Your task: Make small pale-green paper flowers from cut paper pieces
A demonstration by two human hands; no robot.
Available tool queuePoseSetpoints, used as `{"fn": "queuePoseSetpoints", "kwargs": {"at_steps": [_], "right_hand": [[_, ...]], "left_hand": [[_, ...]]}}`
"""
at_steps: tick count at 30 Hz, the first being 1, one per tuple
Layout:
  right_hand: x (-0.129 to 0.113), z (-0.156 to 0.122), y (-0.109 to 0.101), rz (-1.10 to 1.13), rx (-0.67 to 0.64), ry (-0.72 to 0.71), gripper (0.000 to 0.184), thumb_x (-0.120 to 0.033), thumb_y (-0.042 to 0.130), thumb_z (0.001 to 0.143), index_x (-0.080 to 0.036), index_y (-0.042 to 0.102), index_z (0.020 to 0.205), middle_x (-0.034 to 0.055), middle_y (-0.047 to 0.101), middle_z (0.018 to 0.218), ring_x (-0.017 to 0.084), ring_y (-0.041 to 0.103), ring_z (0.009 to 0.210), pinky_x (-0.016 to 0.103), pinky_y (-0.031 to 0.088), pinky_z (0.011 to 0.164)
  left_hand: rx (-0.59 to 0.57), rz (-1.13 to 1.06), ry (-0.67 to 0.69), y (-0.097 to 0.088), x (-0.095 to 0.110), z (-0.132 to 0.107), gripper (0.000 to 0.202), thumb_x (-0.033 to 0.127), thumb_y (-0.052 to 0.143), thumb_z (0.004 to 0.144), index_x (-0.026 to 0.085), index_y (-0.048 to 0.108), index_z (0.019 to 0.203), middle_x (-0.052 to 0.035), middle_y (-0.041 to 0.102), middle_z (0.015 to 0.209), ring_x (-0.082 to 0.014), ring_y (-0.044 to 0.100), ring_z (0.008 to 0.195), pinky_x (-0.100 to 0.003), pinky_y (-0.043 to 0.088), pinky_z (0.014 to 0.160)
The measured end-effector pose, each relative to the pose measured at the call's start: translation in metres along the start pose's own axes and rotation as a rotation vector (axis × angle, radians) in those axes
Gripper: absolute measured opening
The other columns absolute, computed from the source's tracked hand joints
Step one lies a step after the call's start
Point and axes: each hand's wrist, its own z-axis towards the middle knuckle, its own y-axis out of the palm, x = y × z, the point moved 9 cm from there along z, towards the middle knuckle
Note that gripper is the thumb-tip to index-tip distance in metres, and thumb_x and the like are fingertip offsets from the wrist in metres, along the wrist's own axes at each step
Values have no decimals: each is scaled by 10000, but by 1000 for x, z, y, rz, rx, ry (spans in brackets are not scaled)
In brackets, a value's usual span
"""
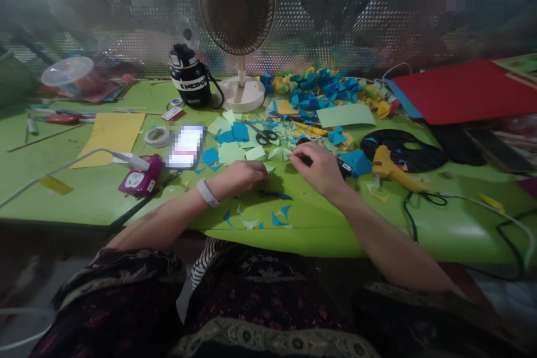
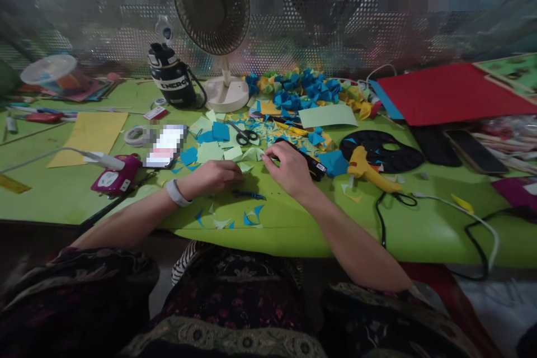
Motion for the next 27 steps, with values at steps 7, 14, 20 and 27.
{"fn": "queuePoseSetpoints", "kwargs": {"at_steps": [7, 14, 20, 27], "right_hand": [[-1, -2, 2, -29, -5, -8, 184, -306, 536, 947, -227, 615, 802, 67, 689, 864, 226, 652, 829, 365, 501, 731], [-26, -6, -4, -178, 29, -121, 185, -295, 526, 969, -225, 644, 844, 82, 696, 926, 246, 626, 896, 417, 478, 846], [-54, -12, -8, -292, 67, -205, 173, -250, 550, 954, -255, 662, 822, 53, 674, 900, 239, 578, 879, 494, 396, 1015], [-53, -16, -2, -273, 74, -232, 113, -241, 598, 920, -258, 674, 839, 70, 683, 1040, 262, 610, 973, 495, 463, 963]], "left_hand": [[138, -164, -30, -13, 1, 0, 193, 223, 561, 954, 167, 745, 962, -94, 746, 965, -170, 707, 867, -292, 572, 792], [468, -316, -99, -41, 2, -7, 180, 226, 578, 945, 192, 754, 960, -74, 769, 956, -150, 715, 895, -290, 597, 796], [556, -274, -124, -44, 3, -7, 169, 242, 608, 939, 182, 765, 932, -79, 771, 911, -152, 719, 845, -282, 600, 772], [543, -339, -213, -42, -4, -7, 160, 253, 620, 927, 196, 769, 913, -71, 772, 893, -147, 714, 807, -286, 602, 757]]}}
